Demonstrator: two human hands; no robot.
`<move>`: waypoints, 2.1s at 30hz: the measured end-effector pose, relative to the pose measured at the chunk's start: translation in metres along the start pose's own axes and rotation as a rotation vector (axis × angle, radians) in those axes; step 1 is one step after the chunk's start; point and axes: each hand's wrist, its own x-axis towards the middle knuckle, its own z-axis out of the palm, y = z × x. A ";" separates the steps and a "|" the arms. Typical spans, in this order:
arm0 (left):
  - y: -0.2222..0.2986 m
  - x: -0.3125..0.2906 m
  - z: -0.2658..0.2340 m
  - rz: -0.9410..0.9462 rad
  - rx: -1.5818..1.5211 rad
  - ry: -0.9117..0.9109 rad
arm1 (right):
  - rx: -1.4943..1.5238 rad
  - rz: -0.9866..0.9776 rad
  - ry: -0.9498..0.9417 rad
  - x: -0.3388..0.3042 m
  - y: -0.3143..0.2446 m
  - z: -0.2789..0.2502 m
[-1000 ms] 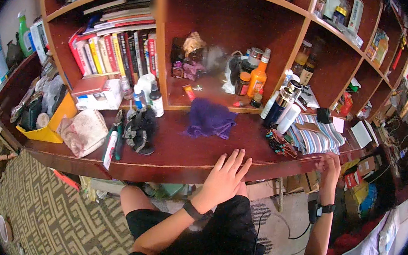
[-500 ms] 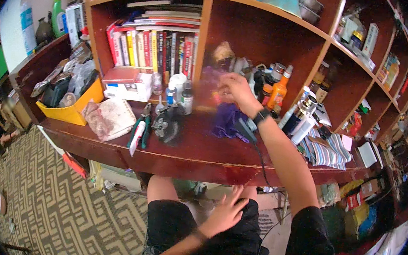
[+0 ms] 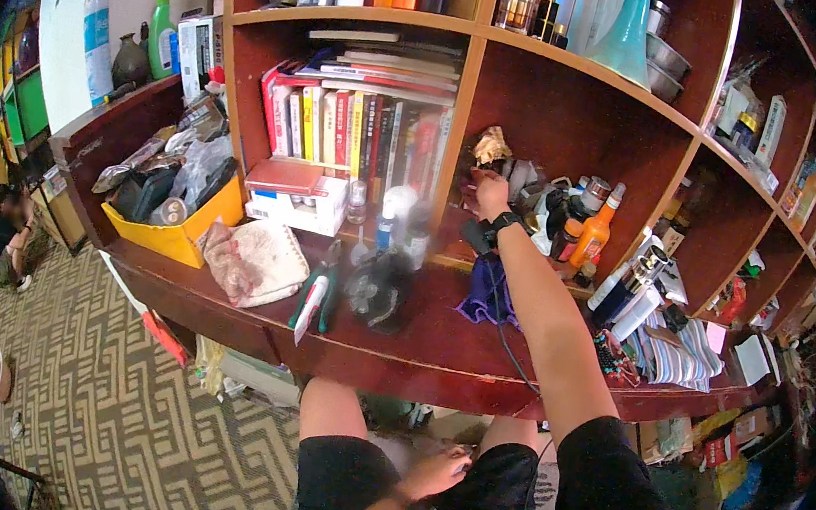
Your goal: The person wipes various items, including a pair of sunglasses, a small metal object, and a hair clip, using a purple cloth and a yellow cloth, after spraying a liquid from a bottle onto the purple cloth.
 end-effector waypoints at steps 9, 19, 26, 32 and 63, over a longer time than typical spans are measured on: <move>0.002 0.014 -0.002 0.067 -0.184 -0.050 | 0.090 0.197 -0.065 -0.205 -0.072 0.084; 0.044 0.028 -0.012 -0.054 -0.331 0.117 | -0.310 -0.011 -0.188 -0.361 -0.113 0.018; 0.086 0.030 -0.032 -0.081 -0.442 0.302 | -0.393 -0.135 -0.071 -0.432 -0.119 0.015; 0.112 0.032 -0.079 -0.069 -0.512 0.627 | -0.279 -0.182 0.105 -0.463 -0.112 0.013; 0.133 0.128 -0.219 0.219 -1.821 0.096 | -1.041 -1.006 0.135 -0.507 -0.122 -0.008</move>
